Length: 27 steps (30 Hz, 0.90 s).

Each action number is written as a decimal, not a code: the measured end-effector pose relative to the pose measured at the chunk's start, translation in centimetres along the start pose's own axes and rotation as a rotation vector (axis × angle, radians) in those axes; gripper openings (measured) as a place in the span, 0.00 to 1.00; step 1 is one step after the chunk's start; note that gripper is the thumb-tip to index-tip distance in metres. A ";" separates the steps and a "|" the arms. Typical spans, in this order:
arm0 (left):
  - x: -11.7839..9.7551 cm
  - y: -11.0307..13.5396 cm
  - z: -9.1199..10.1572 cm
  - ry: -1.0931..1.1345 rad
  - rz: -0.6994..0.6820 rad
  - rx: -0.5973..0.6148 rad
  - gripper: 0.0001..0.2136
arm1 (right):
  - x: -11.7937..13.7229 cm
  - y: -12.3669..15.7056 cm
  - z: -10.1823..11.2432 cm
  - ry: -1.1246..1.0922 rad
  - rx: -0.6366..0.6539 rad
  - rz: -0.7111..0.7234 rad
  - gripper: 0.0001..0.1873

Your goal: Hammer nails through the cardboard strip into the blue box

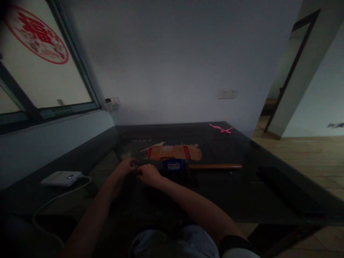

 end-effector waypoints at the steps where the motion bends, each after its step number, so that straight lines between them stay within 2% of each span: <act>1: -0.1 0.1 0.0 -0.005 -0.005 -0.003 0.12 | -0.5 -0.9 -0.4 0.010 -0.001 -0.032 0.09; 7: 0.1 0.6 0.2 -0.045 0.019 -0.008 0.12 | -2.8 -4.8 -1.8 0.014 0.026 -0.186 0.09; 12: 0.6 0.3 0.2 -0.079 0.078 0.034 0.11 | -3.4 -6.1 -2.8 0.032 0.045 -0.295 0.08; 15: 0.7 0.3 0.2 -0.086 0.081 0.016 0.09 | -3.6 -6.4 -3.0 0.049 0.034 -0.342 0.09; 27: 0.3 0.7 0.6 -0.050 0.103 -0.015 0.07 | -4.2 -6.1 -3.2 0.055 -0.038 -0.296 0.11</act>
Point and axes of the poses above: each hand's wrist, its own y-axis away from the middle knuckle, its own z-axis out of the back of the hand, x = y × z, the point moved 1 cm from there along -y, towards the middle knuckle, and after that the axes turned 7 degrees about z, right-handed, at the moved point
